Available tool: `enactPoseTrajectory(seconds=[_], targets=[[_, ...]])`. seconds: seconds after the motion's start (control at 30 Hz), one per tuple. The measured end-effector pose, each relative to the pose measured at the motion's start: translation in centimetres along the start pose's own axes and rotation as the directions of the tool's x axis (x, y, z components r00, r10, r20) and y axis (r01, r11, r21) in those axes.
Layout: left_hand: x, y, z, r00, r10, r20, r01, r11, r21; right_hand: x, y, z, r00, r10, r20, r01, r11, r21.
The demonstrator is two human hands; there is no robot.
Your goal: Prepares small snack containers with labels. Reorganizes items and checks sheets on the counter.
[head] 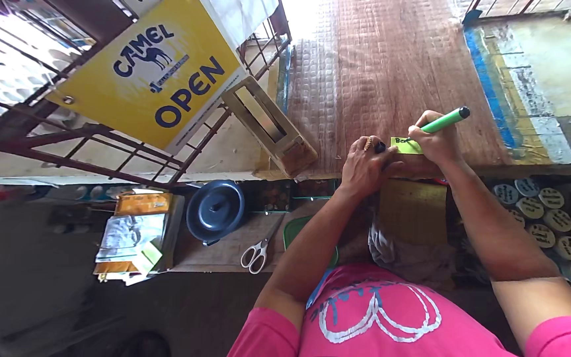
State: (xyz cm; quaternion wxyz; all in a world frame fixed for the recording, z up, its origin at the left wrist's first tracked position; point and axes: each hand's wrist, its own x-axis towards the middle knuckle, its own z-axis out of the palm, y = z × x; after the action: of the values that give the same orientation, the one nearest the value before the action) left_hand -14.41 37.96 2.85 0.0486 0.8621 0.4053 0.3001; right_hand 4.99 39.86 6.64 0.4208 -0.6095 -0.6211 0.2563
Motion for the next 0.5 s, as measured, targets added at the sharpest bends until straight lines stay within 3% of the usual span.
enactPoseTrajectory(seconds=[0.23,0.5], targets=[[0.07,0.04,0.07,1.000,0.001,-0.008,-0.001,1.000,0.011,-0.03,0.53,-0.33,0.999,-0.020,-0.042,0.023,0.997,0.067],[0.03,0.06,-0.07,1.000,0.003,-0.006,-0.003,1.000,0.007,-0.32,0.04,-0.25,0.999,0.004,-0.034,-0.004,1.000,0.008]])
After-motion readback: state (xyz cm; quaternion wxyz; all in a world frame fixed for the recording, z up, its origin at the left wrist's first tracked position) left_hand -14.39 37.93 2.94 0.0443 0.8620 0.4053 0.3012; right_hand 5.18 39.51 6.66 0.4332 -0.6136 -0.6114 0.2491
